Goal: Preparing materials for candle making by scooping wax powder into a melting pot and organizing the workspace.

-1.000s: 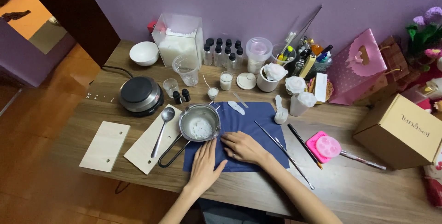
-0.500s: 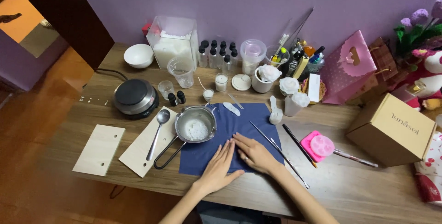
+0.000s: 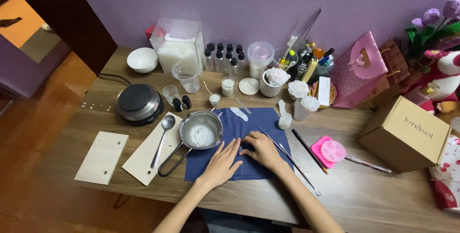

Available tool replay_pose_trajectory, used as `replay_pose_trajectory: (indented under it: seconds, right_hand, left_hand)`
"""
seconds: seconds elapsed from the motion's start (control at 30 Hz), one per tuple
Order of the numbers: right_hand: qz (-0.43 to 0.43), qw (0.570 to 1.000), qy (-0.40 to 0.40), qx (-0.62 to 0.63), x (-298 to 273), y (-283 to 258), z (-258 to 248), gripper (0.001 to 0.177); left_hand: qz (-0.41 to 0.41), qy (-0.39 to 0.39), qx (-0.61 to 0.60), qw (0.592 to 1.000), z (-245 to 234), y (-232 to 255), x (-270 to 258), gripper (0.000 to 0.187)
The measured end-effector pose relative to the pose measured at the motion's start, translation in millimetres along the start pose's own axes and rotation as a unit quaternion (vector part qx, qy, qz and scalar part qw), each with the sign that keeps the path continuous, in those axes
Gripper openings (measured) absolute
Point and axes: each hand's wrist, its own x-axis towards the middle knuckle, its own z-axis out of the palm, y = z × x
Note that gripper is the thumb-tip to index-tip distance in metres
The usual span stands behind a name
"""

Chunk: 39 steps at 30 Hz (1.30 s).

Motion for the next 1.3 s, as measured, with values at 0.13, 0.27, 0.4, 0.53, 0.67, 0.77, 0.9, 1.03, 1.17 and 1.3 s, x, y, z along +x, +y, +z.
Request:
replay_pose_trajectory:
  seconds: [0.13, 0.27, 0.4, 0.53, 0.67, 0.77, 0.9, 1.03, 1.17, 1.3]
  right_hand:
    - [0.043, 0.997, -0.043, 0.042, -1, -21, -27, 0.057]
    - [0.04, 0.996, -0.044, 0.069, 4, -14, -11, 0.053]
    - [0.046, 0.994, -0.012, 0.095, 7, -9, 4, 0.034]
    - [0.048, 0.995, -0.01, 0.084, 7, -19, 0, 0.017]
    - [0.062, 0.995, 0.001, 0.08, 4, -12, 23, 0.013]
    - [0.011, 0.999, 0.026, 0.022, 1, -2, 40, 0.015]
    - [-0.073, 0.983, 0.125, -0.115, -6, 3, 54, 0.014]
    - [-0.132, 0.972, 0.138, -0.14, -4, 10, 52, 0.015]
    - [-0.101, 0.988, 0.098, -0.06, 7, 7, 29, 0.011]
    - [-0.027, 0.986, 0.15, 0.06, 29, -13, -1, 0.012]
  left_hand:
    - [-0.008, 0.035, -0.004, 0.999, -10, -4, -10, 0.068]
    - [-0.006, 0.037, -0.026, 0.999, -11, -2, -11, 0.068]
    - [-0.002, 0.087, -0.014, 0.996, -3, -6, -5, 0.062]
    - [-0.003, 0.129, -0.022, 0.991, 4, -12, -2, 0.061]
    - [0.006, 0.19, -0.022, 0.981, 21, -18, 5, 0.061]
    - [0.005, 0.227, -0.011, 0.974, 34, -24, 12, 0.056]
    - [0.014, 0.256, 0.022, 0.966, 45, -33, 17, 0.055]
    - [0.034, 0.264, 0.022, 0.964, 43, -31, 15, 0.046]
    - [0.031, 0.252, 0.013, 0.967, 28, -18, 6, 0.044]
    - [0.012, 0.178, 0.08, 0.981, 12, -6, -14, 0.046]
